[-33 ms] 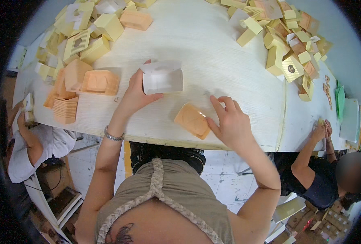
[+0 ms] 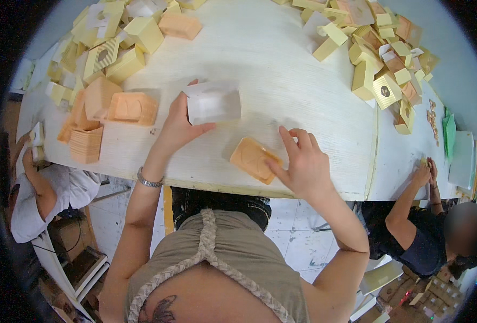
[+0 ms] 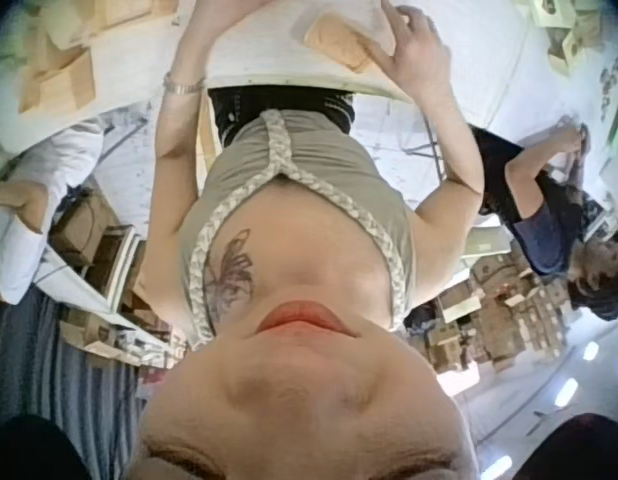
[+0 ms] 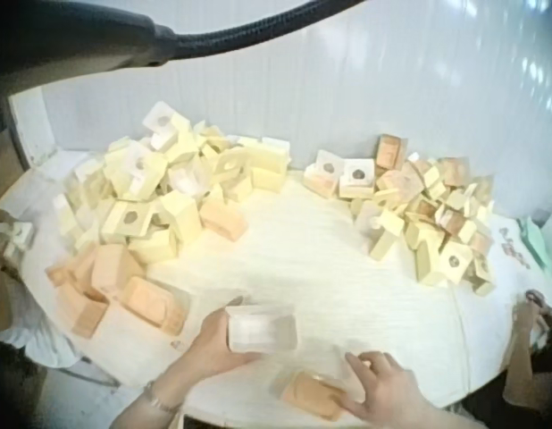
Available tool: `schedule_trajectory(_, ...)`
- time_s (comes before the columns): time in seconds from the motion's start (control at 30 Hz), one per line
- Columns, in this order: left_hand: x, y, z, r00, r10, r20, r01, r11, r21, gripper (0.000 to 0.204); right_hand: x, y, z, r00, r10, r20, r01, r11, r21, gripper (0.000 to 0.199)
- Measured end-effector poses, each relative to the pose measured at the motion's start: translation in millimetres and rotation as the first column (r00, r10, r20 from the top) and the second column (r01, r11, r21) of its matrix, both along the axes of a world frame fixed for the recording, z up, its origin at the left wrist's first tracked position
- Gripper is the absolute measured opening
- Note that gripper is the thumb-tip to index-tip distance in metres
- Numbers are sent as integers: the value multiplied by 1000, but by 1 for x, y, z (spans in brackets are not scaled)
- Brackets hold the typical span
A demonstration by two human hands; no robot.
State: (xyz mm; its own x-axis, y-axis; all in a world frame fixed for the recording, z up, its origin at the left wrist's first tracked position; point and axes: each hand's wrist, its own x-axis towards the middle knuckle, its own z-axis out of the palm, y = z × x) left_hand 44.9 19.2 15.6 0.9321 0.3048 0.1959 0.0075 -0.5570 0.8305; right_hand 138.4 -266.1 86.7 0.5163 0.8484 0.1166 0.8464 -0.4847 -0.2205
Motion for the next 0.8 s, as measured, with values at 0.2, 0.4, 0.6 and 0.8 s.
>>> schedule_trajectory(0.2, -6, -7, 6, 992, 118, 37, -120, 990, 69, 82, -10, 48, -47, 986, 131, -101, -103, 965, 241, 36)
schedule_trajectory(0.4, -7, -3, 5, 987, 144, 65, -134, 982, -133, 75, 13, 67, -46, 983, 16, -183, 92, 821, 563, 22)
schedule_trajectory(0.6, -7, -4, 0, 976, 212, 50, -209, 976, -63, 75, -16, 64, -48, 997, -17, 79, -20, 898, 439, 23)
schedule_trajectory(0.8, -9, -2, 5, 984, 179, 24, -177, 982, -73, 75, -25, 70, -47, 954, 78, -289, 111, 804, 584, 15)
